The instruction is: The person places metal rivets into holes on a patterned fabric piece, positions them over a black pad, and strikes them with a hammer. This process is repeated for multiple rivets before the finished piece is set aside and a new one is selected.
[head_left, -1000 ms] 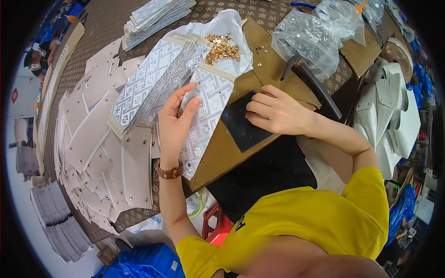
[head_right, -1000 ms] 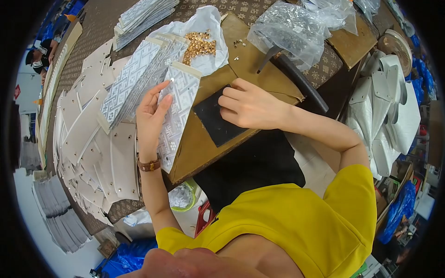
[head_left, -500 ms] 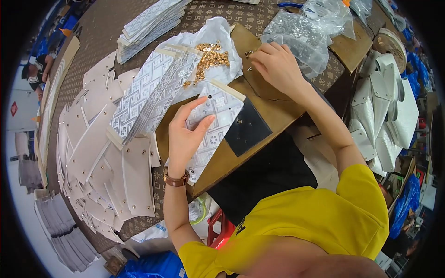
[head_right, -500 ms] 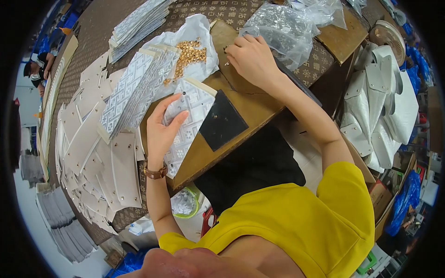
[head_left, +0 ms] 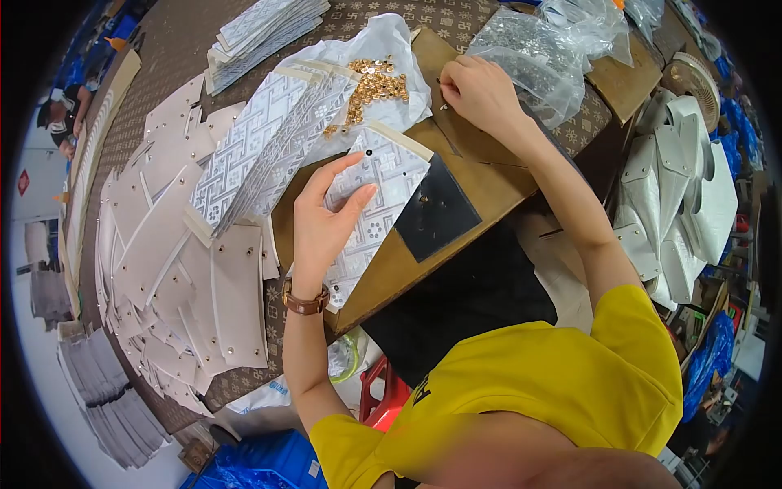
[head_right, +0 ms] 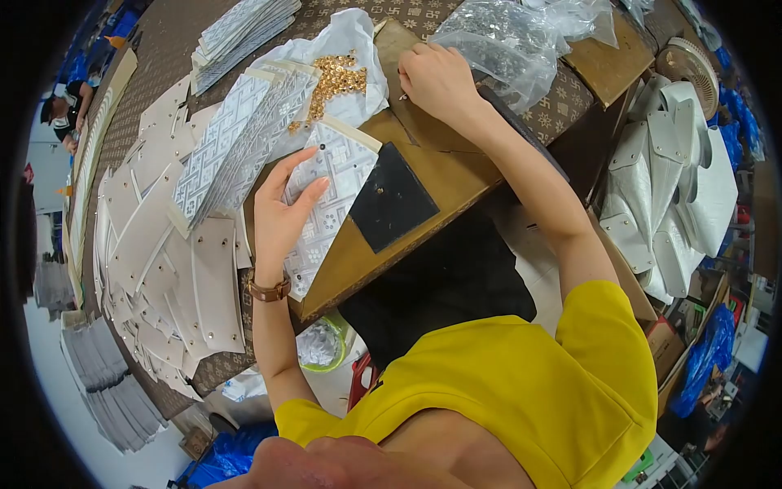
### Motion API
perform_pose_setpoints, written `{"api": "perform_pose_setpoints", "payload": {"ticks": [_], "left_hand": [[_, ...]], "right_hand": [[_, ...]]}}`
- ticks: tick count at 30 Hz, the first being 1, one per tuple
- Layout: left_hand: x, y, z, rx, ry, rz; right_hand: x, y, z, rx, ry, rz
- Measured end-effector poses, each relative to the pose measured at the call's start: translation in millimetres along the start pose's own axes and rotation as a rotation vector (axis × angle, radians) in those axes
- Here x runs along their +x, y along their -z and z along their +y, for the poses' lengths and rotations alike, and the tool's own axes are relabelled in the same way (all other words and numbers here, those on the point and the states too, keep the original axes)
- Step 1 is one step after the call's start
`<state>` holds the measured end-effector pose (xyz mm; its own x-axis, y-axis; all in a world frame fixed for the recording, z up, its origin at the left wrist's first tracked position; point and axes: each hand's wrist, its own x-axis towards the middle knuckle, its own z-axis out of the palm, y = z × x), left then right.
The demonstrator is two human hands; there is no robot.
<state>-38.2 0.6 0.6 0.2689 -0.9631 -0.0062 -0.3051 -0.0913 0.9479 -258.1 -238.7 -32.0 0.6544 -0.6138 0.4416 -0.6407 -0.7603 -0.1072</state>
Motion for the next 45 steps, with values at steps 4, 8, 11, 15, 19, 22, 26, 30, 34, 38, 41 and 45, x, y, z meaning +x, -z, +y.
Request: {"api": "perform_pose_setpoints", "payload": {"ticks": [4, 8, 11, 15, 19, 22, 26, 30, 34, 38, 41, 45], "left_hand": [[-0.2, 2.8, -0.7, -0.019, -0.001, 0.083], [2.5, 4.9, 0.3, -0.043, -0.047, 0.127], [2.3, 4.0, -1.4, 0.005, -0.047, 0.113], [2.3, 3.3, -3.1, 0.029, -0.045, 0.101], [1.1, 0.3, -3.1, 0.022, -0.038, 0.078], [-0.2, -4.8, -3.2, 0.009, -0.053, 0.054], [-2.4, -6.0, 2.3, 0.047, -0.044, 0.006], [-3.2, -8.2, -0.2, 0.181, -0.114, -0.033], [-6.0, -10.6, 6.5, 0.286, -0.154, -0.063], [-10.1, -11.6, 12.4, 0.383, -0.158, -0.088], [-8.9, -11.5, 8.7, 0.411, -0.177, -0.089], [-8.0, -10.5, 5.5, 0.404, -0.204, -0.078]], "right_hand": [[-26.4, 46.9, -35.7, 0.241, 0.096, -0.022], [-68.1, 69.9, -65.2, 0.601, 0.362, -0.117], [-87.9, 64.3, -70.9, 0.605, 0.465, -0.129], [-100.5, 68.9, -69.9, 0.554, 0.512, -0.093], [-107.2, 68.5, -72.3, 0.585, 0.476, -0.086], [-110.0, 64.0, -76.0, 0.595, 0.479, -0.109], [-107.2, 69.3, -73.6, 0.605, 0.437, -0.093], [-107.7, 76.1, -63.6, 0.621, 0.382, -0.066], [-107.5, 76.4, -59.9, 0.612, 0.297, 0.009], [-106.4, 76.3, -59.4, 0.611, 0.281, 0.035], [-105.7, 75.1, -58.7, 0.604, 0.276, 0.038], [-105.1, 71.1, -58.7, 0.611, 0.272, 0.044]]}}
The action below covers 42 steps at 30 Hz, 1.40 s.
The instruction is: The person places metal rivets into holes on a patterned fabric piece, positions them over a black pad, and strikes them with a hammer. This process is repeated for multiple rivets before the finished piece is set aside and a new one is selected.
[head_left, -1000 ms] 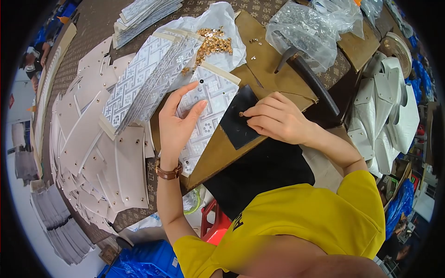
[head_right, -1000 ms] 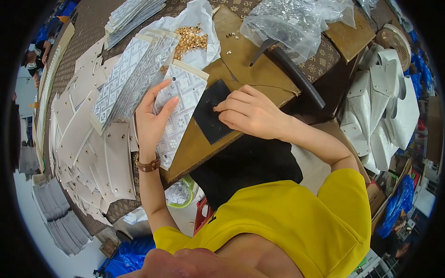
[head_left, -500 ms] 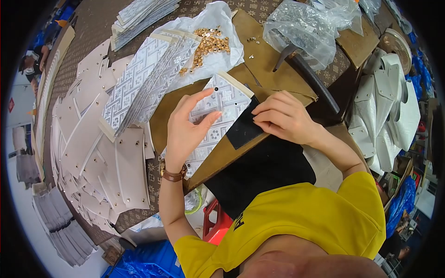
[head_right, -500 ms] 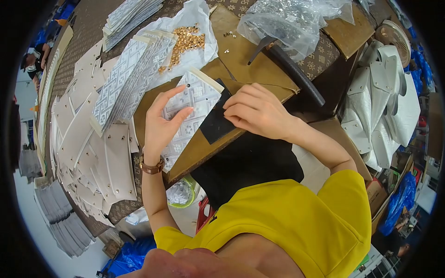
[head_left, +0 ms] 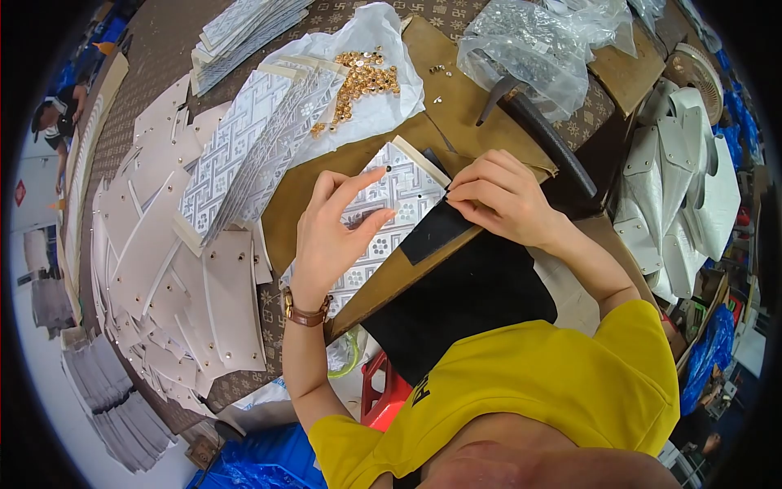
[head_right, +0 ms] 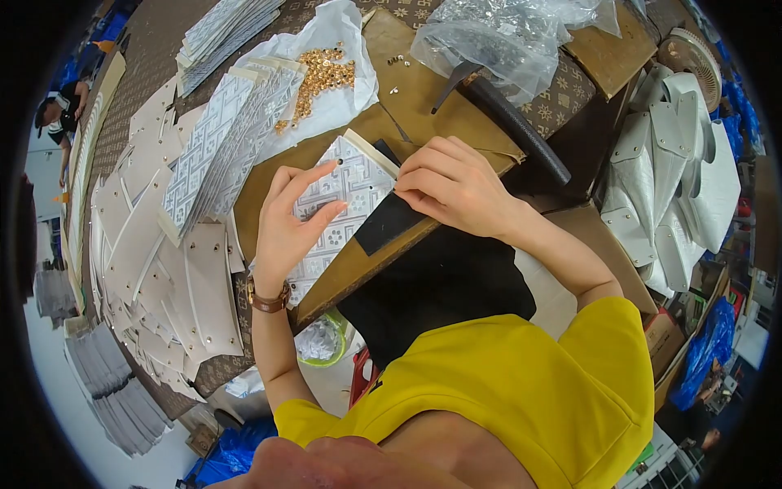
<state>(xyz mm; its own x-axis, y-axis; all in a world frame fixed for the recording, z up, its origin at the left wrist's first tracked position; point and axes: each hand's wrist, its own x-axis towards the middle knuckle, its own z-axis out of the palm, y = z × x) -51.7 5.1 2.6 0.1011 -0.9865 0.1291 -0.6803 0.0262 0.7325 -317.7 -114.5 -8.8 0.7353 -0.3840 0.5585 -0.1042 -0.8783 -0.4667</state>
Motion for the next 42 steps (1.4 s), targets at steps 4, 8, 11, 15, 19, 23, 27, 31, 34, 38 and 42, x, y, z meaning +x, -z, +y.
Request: {"api": "perform_pose_setpoints", "payload": {"ticks": [4, 8, 11, 15, 19, 23, 27, 31, 34, 38, 42], "left_hand": [[-0.3, 1.2, 2.0, 0.009, 0.021, -0.025], [-0.6, 1.9, 3.2, 0.002, 0.038, -0.039], [-0.7, 1.9, 3.2, -0.012, 0.049, -0.043], [-0.1, 2.4, 1.5, -0.045, 0.032, -0.039], [0.7, 4.7, 1.1, -0.079, 0.040, -0.052], [0.3, 4.6, 1.4, -0.047, 0.039, -0.060], [0.0, 3.0, 2.9, -0.024, 0.020, -0.045], [-1.0, 3.5, 8.3, -0.010, 0.079, -0.077], [-1.8, 3.0, 8.8, 0.018, 0.074, -0.076], [-0.5, 4.8, 6.9, -0.037, 0.090, -0.082], [0.9, 6.0, 6.4, -0.075, 0.099, -0.081]], "right_hand": [[2.3, -3.3, 1.3, -0.011, 0.007, 0.016], [3.7, -5.3, 1.8, -0.009, 0.005, 0.003], [5.7, -6.4, 1.6, -0.003, 0.011, -0.007], [7.7, -8.4, 1.8, 0.005, 0.019, -0.016], [10.0, -9.6, 2.4, 0.011, 0.027, -0.015], [10.3, -10.7, 2.6, 0.016, 0.026, -0.020], [11.1, -13.6, 3.6, 0.017, 0.031, -0.023], [17.6, -16.1, 1.7, 0.017, 0.059, -0.048], [18.3, -19.4, 3.3, 0.020, 0.062, -0.057], [17.8, -23.1, 6.1, 0.043, 0.036, -0.043], [17.7, -23.1, 7.6, 0.062, 0.019, -0.020]]}}
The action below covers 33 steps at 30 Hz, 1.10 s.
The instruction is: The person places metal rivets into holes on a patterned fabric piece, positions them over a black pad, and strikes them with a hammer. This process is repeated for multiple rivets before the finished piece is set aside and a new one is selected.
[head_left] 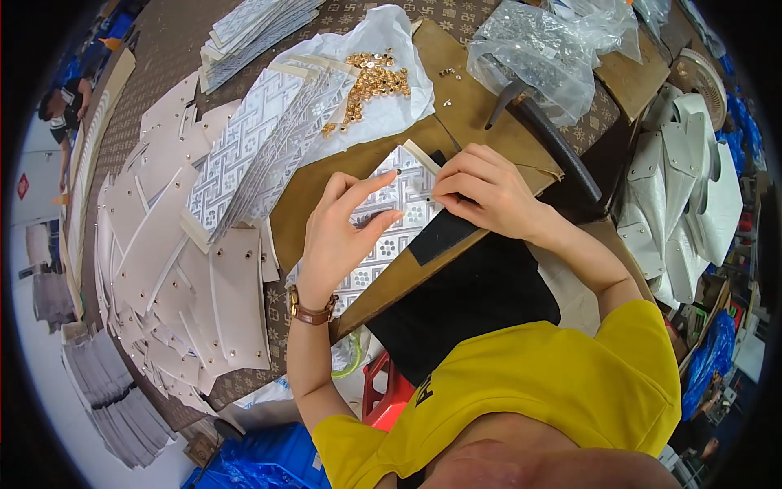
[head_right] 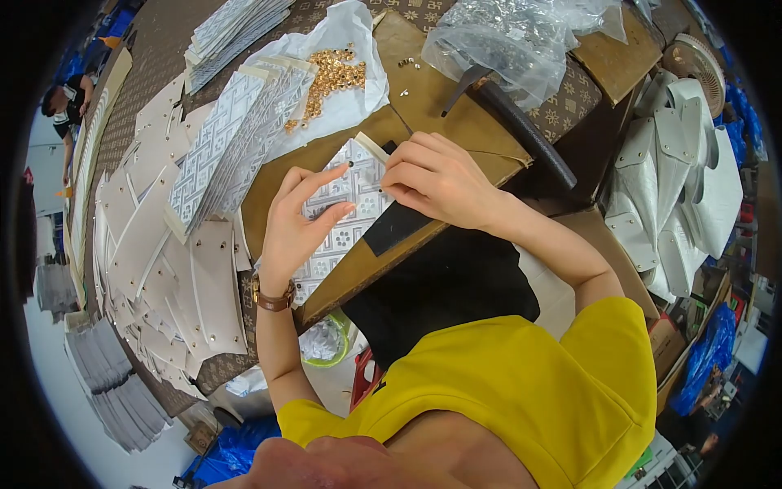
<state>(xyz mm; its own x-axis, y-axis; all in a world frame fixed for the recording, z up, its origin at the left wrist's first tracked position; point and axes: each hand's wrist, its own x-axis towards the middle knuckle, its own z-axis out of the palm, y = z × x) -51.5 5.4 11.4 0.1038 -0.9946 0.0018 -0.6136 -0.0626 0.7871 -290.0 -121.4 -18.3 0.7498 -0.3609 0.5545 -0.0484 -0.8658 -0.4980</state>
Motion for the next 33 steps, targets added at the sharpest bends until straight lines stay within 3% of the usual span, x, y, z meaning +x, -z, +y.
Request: {"api": "perform_pose_setpoints", "payload": {"ticks": [15, 18, 23, 25, 27, 28, 31, 33], "left_hand": [[-3.1, -5.0, 1.6, 0.153, -0.020, -0.005], [-4.4, -4.6, -1.8, 0.175, -0.046, 0.005], [-3.2, -4.6, -3.0, 0.177, -0.093, 0.017], [-5.8, -6.1, -5.0, 0.167, -0.076, 0.028], [-5.4, -6.8, -7.5, 0.163, -0.080, 0.028], [-4.7, -6.3, -7.8, 0.165, -0.090, 0.026], [-4.3, -5.4, -8.2, 0.155, -0.095, 0.027], [-4.9, -7.0, -7.4, 0.151, -0.104, 0.023]], "right_hand": [[0.7, -1.1, -0.9, -0.029, 0.045, -0.049], [0.2, 5.9, -8.3, -0.193, 0.113, -0.176], [1.9, 32.1, -19.3, -0.217, 0.085, -0.215], [-9.7, 52.6, -6.0, -0.383, -0.138, 0.015], [-28.0, 69.6, 12.4, -0.638, -0.318, 0.115], [-38.5, 73.3, 20.2, -0.638, -0.313, 0.114], [-64.0, 75.4, 34.4, -0.806, -0.609, 0.105], [-67.6, 82.0, 34.5, -0.799, -0.582, 0.082]]}}
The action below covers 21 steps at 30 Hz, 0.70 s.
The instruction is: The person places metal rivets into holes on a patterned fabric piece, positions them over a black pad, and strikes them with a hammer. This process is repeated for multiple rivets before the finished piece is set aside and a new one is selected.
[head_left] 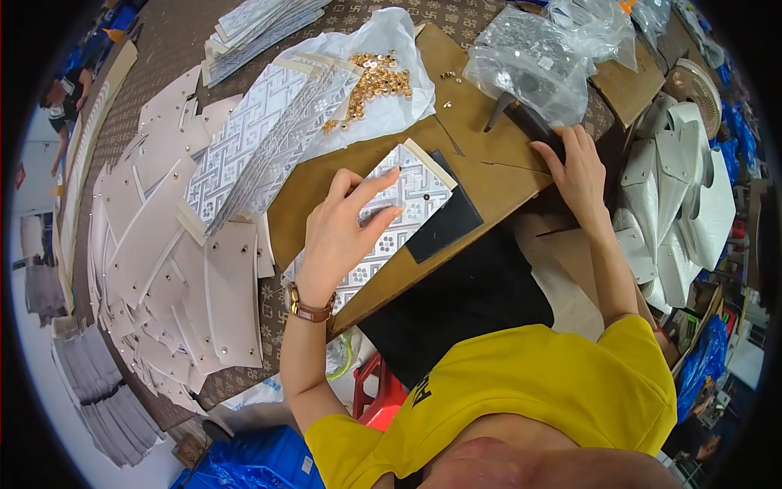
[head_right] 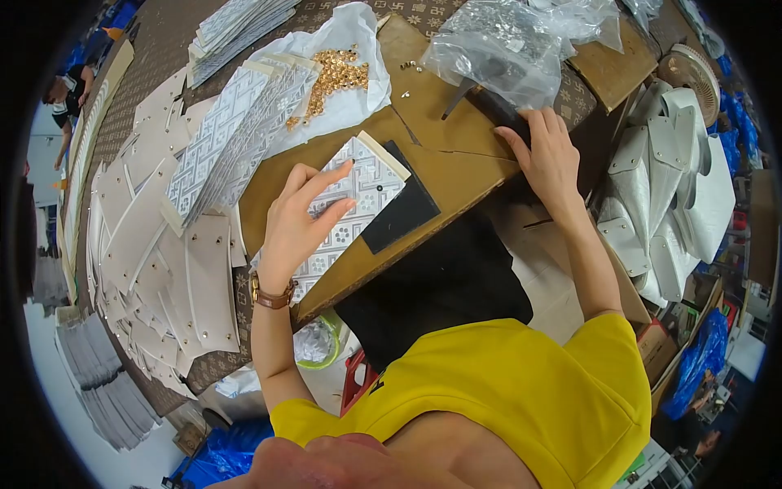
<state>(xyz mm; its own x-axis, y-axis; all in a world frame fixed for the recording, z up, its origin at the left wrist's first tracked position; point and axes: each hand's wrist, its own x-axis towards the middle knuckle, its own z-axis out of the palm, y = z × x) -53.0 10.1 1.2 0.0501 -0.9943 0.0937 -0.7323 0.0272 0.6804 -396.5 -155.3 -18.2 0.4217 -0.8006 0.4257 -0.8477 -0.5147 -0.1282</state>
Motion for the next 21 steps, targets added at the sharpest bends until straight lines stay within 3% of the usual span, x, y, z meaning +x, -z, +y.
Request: {"api": "perform_pose_setpoints", "payload": {"ticks": [3, 6, 7, 9, 10, 12, 13, 15, 16, 19, 21], "left_hand": [[0.4, 1.0, -0.2, -0.012, 0.021, -0.004], [1.2, 1.4, -0.3, -0.009, 0.023, 0.003], [1.3, 0.5, -0.1, -0.008, 0.018, 0.000], [2.1, 0.1, 0.4, -0.009, 0.033, -0.025], [2.2, 1.0, 0.8, -0.008, 0.048, -0.032], [1.9, 3.1, 0.5, -0.003, 0.062, -0.032], [1.5, 1.9, -0.8, -0.006, 0.047, -0.023], [1.3, 0.5, -2.6, -0.008, 0.013, -0.007], [2.9, 1.8, -3.5, 0.000, 0.000, -0.011], [0.8, -0.3, -2.8, -0.027, 0.015, 0.008], [0.7, 0.6, -4.8, -0.055, 0.007, 0.007]], "right_hand": [[10.3, 22.8, -8.2, 0.022, 0.080, -0.017], [3.5, 75.6, -38.9, 0.730, -0.278, -0.278], [0.3, 80.0, -36.7, 0.730, -0.291, -0.284], [-6.4, 85.9, -31.4, 1.103, 0.342, -0.211], [-12.5, 83.0, -40.8, 1.104, 0.337, -0.210], [-26.2, 67.6, -66.4, 0.262, -0.525, -1.055], [-27.0, 60.8, -66.1, 0.262, -0.520, -1.050], [-21.9, 47.9, -63.2, 0.594, 0.252, -0.531], [-21.3, 44.2, -62.8, 0.596, 0.244, -0.516], [-9.1, 38.3, -51.5, 0.607, -0.102, -0.376], [4.3, 31.7, -36.1, 0.484, -0.060, -0.245]]}}
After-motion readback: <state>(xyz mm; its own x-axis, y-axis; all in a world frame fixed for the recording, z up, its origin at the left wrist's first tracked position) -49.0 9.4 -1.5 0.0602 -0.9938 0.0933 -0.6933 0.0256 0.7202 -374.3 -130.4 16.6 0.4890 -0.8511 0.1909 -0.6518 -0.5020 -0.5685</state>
